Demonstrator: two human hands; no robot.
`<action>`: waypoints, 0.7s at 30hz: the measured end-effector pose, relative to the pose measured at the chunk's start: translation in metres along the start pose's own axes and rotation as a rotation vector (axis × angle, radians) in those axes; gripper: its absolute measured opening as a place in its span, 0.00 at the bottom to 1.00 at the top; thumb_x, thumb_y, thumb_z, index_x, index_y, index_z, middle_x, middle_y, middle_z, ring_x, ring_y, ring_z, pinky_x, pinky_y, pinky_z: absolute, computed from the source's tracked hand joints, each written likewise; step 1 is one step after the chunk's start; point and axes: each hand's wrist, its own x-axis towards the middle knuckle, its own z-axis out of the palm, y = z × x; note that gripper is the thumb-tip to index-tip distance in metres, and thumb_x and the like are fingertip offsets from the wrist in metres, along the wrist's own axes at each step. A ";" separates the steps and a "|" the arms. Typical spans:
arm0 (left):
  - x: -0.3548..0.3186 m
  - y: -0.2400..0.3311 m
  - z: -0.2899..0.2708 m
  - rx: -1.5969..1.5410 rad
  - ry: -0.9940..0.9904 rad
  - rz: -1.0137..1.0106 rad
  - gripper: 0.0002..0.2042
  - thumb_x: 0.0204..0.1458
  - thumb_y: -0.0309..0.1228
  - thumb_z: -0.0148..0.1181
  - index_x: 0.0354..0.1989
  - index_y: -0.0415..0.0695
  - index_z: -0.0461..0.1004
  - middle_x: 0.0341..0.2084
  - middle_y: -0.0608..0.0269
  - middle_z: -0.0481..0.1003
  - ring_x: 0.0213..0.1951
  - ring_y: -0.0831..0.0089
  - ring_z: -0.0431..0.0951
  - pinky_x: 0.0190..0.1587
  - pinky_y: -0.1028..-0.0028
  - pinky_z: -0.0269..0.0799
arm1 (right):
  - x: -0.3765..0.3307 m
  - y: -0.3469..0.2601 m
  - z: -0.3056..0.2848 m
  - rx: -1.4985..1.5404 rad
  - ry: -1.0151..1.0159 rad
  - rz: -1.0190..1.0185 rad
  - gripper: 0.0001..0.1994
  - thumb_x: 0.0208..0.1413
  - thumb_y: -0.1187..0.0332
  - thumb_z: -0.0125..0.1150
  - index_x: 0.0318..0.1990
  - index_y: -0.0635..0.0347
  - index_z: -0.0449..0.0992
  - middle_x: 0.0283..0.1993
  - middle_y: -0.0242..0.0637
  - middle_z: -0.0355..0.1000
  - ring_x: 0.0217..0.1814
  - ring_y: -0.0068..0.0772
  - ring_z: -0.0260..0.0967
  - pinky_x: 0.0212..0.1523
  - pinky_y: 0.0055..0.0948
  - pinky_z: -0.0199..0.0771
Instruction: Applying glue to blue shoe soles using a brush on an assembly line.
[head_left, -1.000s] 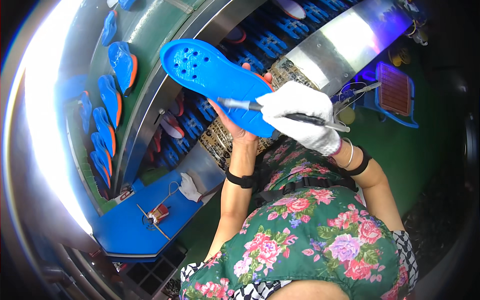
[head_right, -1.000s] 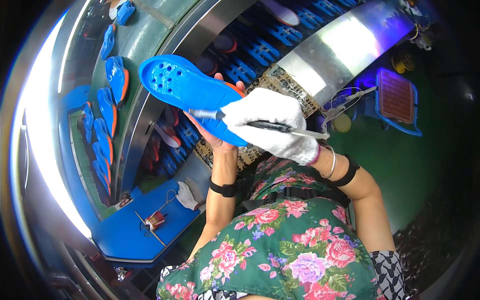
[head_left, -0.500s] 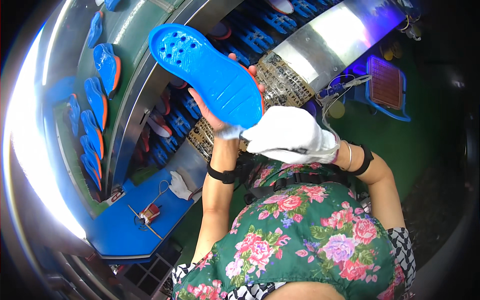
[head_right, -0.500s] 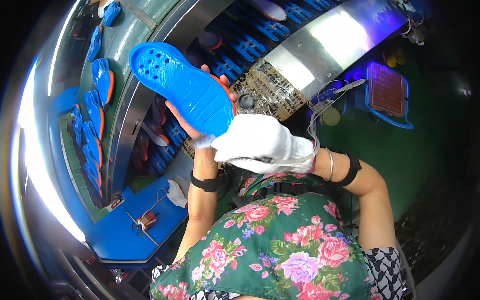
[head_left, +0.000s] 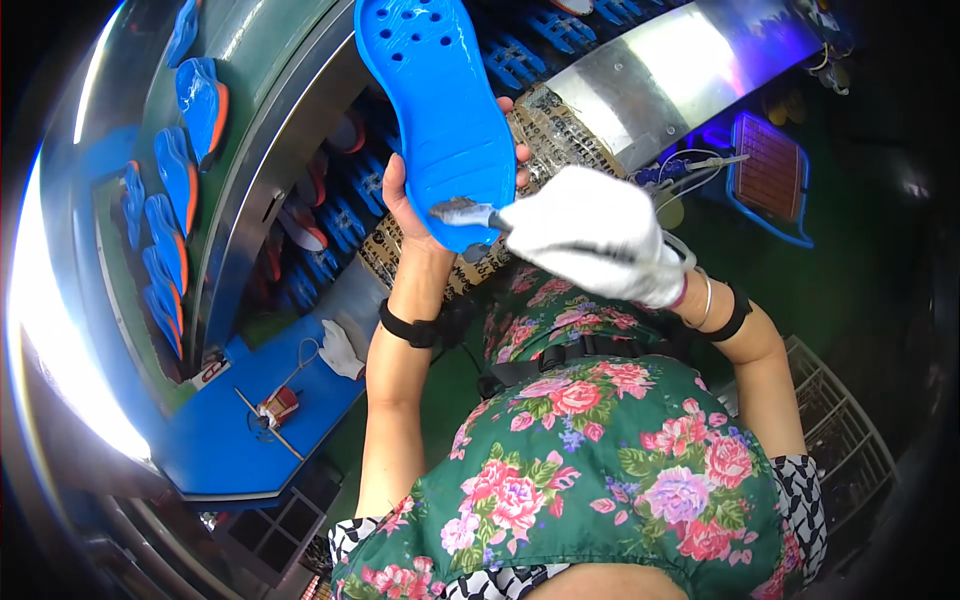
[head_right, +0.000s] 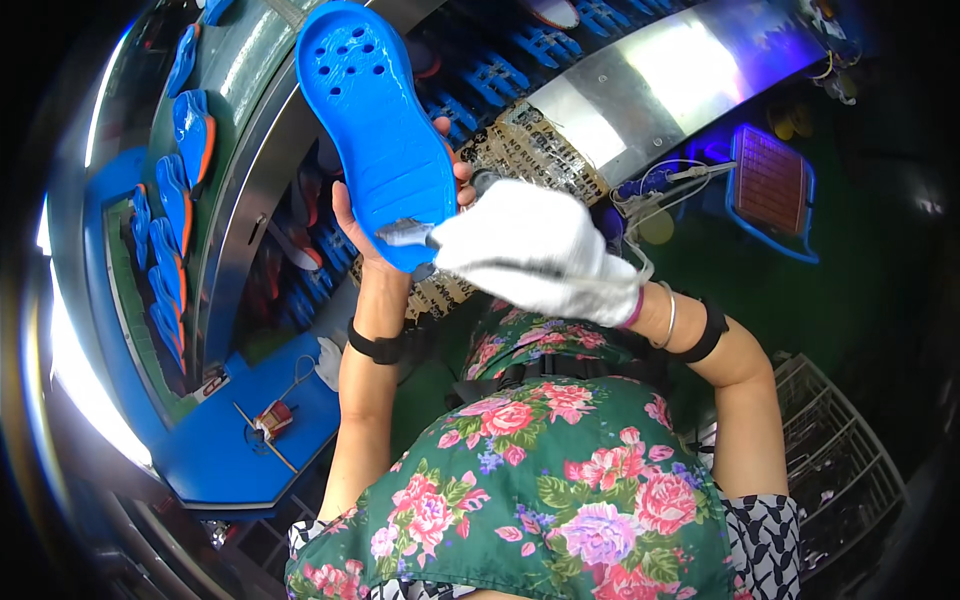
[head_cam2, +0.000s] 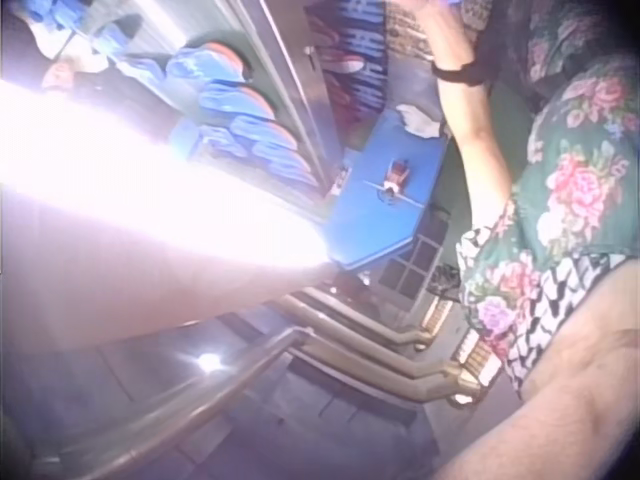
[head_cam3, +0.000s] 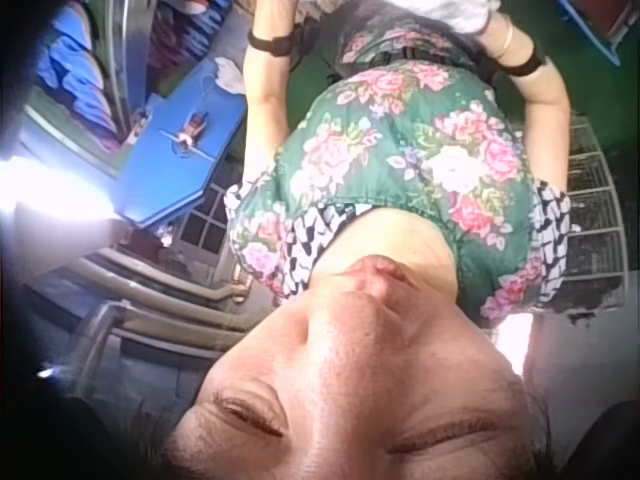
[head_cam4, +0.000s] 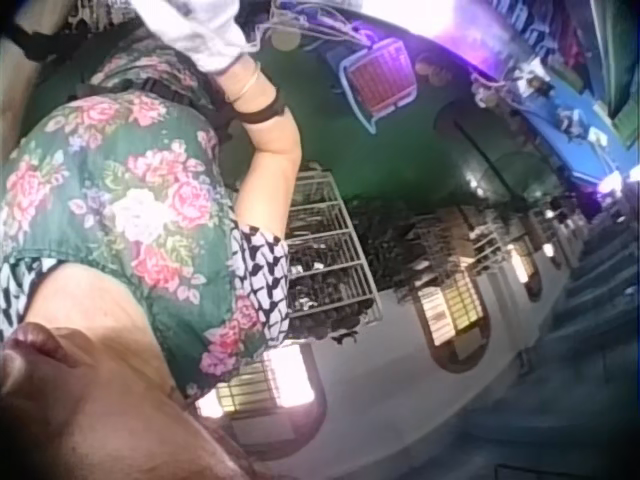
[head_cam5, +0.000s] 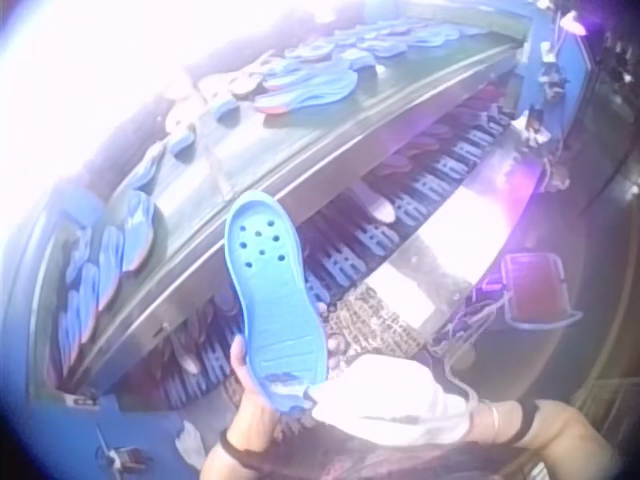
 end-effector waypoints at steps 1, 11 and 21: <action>0.002 0.001 -0.001 -0.080 -0.017 -0.013 0.55 0.47 0.64 0.62 0.76 0.41 0.44 0.70 0.45 0.56 0.56 0.40 0.73 0.54 0.45 0.77 | -0.005 0.001 0.003 -0.085 -0.068 -0.145 0.14 0.46 0.75 0.73 0.43 0.56 0.84 0.45 0.40 0.81 0.38 0.41 0.78 0.38 0.35 0.79; -0.001 0.007 0.016 0.032 -0.012 -0.155 0.58 0.41 0.64 0.68 0.73 0.36 0.48 0.63 0.47 0.63 0.50 0.51 0.71 0.49 0.56 0.69 | -0.005 -0.008 -0.008 0.106 0.004 0.124 0.09 0.46 0.78 0.73 0.37 0.59 0.84 0.42 0.42 0.82 0.40 0.38 0.80 0.41 0.34 0.80; 0.003 0.022 0.021 0.246 -0.059 -0.287 0.57 0.43 0.62 0.66 0.74 0.36 0.48 0.66 0.39 0.58 0.50 0.46 0.74 0.45 0.56 0.75 | -0.013 -0.014 -0.011 0.191 -0.195 -0.015 0.13 0.48 0.75 0.71 0.43 0.55 0.85 0.46 0.40 0.82 0.41 0.39 0.79 0.40 0.35 0.78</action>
